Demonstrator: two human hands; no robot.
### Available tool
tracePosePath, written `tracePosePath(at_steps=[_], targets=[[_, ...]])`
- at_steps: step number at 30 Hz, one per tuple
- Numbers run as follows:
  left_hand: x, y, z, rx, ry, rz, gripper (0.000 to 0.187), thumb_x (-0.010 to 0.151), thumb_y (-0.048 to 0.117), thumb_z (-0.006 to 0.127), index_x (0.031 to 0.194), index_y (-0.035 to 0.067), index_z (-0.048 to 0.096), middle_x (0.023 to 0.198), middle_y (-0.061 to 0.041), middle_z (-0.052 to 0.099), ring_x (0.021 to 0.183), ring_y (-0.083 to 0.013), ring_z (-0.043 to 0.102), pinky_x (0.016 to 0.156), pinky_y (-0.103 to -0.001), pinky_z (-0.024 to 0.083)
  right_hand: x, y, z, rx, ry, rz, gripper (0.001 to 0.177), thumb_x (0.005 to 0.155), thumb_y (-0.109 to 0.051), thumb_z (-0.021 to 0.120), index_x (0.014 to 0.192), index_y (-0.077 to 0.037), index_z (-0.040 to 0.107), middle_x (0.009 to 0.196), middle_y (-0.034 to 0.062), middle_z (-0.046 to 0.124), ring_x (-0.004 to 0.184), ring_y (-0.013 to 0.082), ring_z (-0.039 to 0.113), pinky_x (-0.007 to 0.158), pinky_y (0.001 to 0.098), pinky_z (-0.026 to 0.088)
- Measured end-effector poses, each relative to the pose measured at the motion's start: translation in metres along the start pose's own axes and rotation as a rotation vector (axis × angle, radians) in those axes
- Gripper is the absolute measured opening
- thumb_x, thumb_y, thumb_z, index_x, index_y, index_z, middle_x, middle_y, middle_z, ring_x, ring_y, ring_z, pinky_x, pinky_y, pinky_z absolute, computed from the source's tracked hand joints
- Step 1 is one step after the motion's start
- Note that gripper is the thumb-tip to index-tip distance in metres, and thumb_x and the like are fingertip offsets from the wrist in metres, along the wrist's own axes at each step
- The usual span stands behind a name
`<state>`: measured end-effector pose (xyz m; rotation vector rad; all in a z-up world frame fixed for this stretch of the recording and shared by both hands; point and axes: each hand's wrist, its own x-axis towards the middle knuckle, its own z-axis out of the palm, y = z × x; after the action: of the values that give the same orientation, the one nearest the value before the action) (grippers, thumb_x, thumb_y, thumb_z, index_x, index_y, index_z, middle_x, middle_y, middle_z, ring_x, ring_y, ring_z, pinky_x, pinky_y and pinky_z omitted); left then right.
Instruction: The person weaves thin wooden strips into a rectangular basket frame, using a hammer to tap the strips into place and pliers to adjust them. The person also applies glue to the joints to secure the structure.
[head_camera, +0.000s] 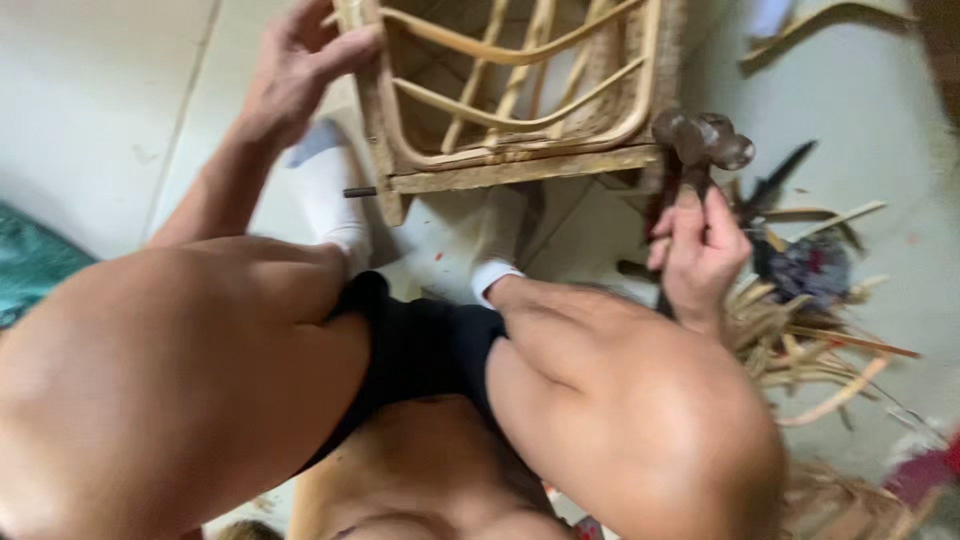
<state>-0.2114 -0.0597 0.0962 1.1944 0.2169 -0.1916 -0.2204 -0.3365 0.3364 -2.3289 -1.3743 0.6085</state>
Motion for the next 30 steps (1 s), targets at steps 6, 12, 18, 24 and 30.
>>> tracePosePath(at_steps=[6,12,18,24,30], targets=[[0.003,-0.086,-0.067,0.007,-0.003,0.027,0.068,0.102,0.018,0.077,0.159,0.003,0.042,0.150,-0.010,0.060,0.136,-0.0215,0.059,0.116,-0.039,0.051,-0.012,0.088,0.058,0.459,0.602,0.579,0.023,0.099,-0.020,0.059,0.110,-0.001,0.065,0.086,0.0076,0.064,0.070,0.0154,0.058,0.059,0.0314,0.046],[0.008,-0.066,-0.039,0.046,0.076,0.003,0.080,0.099,0.020,0.074,0.165,0.003,0.032,0.155,-0.013,0.056,0.140,-0.0219,0.054,0.117,-0.038,0.048,-0.036,0.208,0.120,0.618,0.596,0.726,0.027,0.111,-0.022,0.055,0.117,0.001,0.067,0.072,0.0053,0.062,0.050,0.0081,0.057,0.041,0.0250,0.043],[0.008,-0.076,-0.042,0.130,0.169,-0.014,0.080,0.098,0.020,0.071,0.163,0.001,0.029,0.158,-0.016,0.051,0.145,-0.0227,0.048,0.118,-0.038,0.041,0.029,0.248,0.074,0.607,0.527,0.662,0.028,0.110,-0.025,0.054,0.113,0.000,0.067,0.069,0.0039,0.063,0.045,0.0099,0.058,0.037,0.0264,0.042],[0.011,-0.065,-0.028,0.095,0.223,-0.049,0.077,0.097,0.017,0.068,0.162,0.003,0.030,0.160,-0.015,0.047,0.146,-0.0216,0.045,0.116,-0.038,0.043,0.113,0.295,0.035,0.541,0.539,0.547,0.036,0.114,-0.028,0.054,0.098,0.003,0.064,0.068,0.0065,0.063,0.046,0.0115,0.059,0.041,0.0266,0.041],[0.012,-0.064,-0.027,0.044,0.232,-0.078,0.075,0.097,0.015,0.067,0.162,0.004,0.031,0.162,-0.014,0.043,0.145,-0.0212,0.046,0.115,-0.039,0.044,0.139,0.315,0.020,0.373,0.422,0.499,0.037,0.116,-0.032,0.049,0.110,0.000,0.067,0.068,0.0040,0.064,0.046,0.0107,0.060,0.037,0.0272,0.047]])
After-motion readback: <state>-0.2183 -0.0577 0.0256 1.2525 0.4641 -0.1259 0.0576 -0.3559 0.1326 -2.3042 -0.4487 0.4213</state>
